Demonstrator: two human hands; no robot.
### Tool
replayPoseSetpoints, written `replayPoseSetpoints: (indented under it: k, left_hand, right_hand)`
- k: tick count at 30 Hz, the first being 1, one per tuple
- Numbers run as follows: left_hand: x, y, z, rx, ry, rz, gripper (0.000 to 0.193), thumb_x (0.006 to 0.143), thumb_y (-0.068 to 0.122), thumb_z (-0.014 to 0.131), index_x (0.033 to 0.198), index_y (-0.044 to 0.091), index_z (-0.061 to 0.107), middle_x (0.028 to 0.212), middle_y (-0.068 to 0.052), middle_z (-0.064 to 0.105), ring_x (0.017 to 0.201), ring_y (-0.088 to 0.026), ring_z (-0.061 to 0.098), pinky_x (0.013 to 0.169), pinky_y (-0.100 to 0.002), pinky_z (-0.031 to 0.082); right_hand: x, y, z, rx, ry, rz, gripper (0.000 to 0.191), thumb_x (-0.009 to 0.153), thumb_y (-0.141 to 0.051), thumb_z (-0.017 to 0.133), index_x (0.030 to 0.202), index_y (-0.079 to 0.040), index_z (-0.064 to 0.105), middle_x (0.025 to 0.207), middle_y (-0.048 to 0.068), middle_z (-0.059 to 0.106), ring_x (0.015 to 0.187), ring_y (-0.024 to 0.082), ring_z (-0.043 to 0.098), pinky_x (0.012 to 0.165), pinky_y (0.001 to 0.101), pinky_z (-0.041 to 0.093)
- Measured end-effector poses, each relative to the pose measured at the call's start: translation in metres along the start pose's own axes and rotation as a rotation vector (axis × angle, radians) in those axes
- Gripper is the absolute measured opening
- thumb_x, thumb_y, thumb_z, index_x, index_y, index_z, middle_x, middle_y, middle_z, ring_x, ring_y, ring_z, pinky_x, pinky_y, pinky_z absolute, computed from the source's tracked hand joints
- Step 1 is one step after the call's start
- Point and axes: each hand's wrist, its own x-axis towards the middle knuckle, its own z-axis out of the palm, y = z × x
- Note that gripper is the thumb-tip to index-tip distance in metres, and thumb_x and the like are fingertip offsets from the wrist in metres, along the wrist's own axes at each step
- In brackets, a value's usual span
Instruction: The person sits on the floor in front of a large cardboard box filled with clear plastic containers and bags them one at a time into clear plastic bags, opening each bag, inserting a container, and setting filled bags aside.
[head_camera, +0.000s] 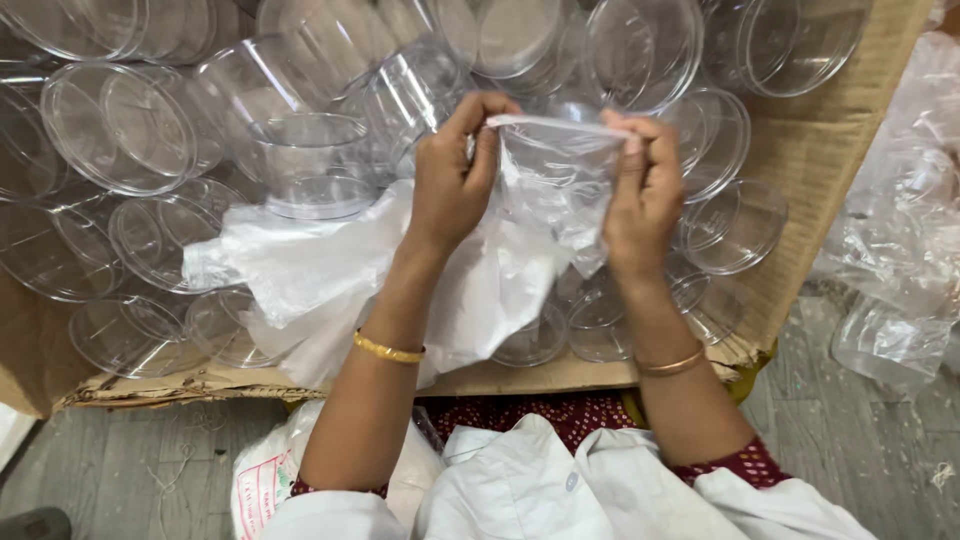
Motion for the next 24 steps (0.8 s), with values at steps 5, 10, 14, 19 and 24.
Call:
replayPoseSetpoints:
  k: [5, 10, 14, 19, 24]
  left_hand:
    - [0.011, 0.002, -0.028, -0.123, 0.105, 0.161, 0.016, 0.112, 0.007, 0.056, 0.122, 0.004, 0.069, 0.097, 0.0, 0.068, 0.075, -0.008, 0.055, 0.066, -0.025, 0.043]
    - [0.004, -0.009, -0.054, -0.091, 0.227, 0.036, 0.016, 0.111, 0.014, 0.059, 0.115, 0.002, 0.069, 0.094, 0.002, 0.062, 0.085, -0.007, 0.052, 0.078, -0.027, 0.042]
    - [-0.007, -0.009, -0.058, -0.197, 0.194, -0.365, 0.03, 0.112, 0.025, 0.061, 0.093, 0.002, 0.068, 0.067, 0.008, 0.044, 0.062, -0.004, 0.035, 0.055, -0.026, 0.029]
    - [-0.008, 0.012, -0.063, -0.318, 0.037, -0.025, 0.031, 0.113, 0.025, 0.065, 0.097, -0.001, 0.07, 0.072, 0.006, 0.049, 0.061, -0.003, 0.038, 0.056, -0.024, 0.026]
    - [0.025, 0.012, -0.055, 0.019, -0.016, 0.144, 0.039, 0.113, 0.03, 0.069, 0.085, 0.004, 0.067, 0.075, 0.004, 0.061, 0.071, -0.005, 0.053, 0.065, -0.028, 0.043]
  right_hand:
    - [0.031, 0.0, 0.013, 0.493, -0.093, -0.077, 0.018, 0.116, -0.018, 0.055, 0.125, -0.004, 0.061, 0.114, -0.002, 0.063, 0.093, 0.007, 0.056, 0.085, 0.0221, 0.05]
    - [0.02, -0.012, 0.058, 0.727, -0.113, 0.14, 0.018, 0.114, -0.018, 0.058, 0.122, -0.005, 0.066, 0.077, -0.009, 0.047, 0.066, 0.001, 0.038, 0.061, 0.0177, 0.033]
    - [0.007, -0.021, 0.054, 0.566, -0.05, 0.033, 0.02, 0.116, -0.022, 0.058, 0.12, -0.004, 0.066, 0.081, -0.006, 0.05, 0.068, 0.001, 0.04, 0.062, 0.0164, 0.034]
    - [0.025, -0.028, 0.038, 0.801, -0.459, 0.152, 0.025, 0.113, -0.024, 0.056, 0.122, -0.002, 0.064, 0.091, 0.0, 0.055, 0.077, 0.009, 0.047, 0.07, 0.0236, 0.041]
    - [0.03, -0.056, 0.024, 0.939, -1.013, 0.258, 0.029, 0.11, -0.024, 0.054, 0.124, 0.0, 0.063, 0.099, 0.007, 0.057, 0.085, 0.017, 0.051, 0.076, 0.0316, 0.045]
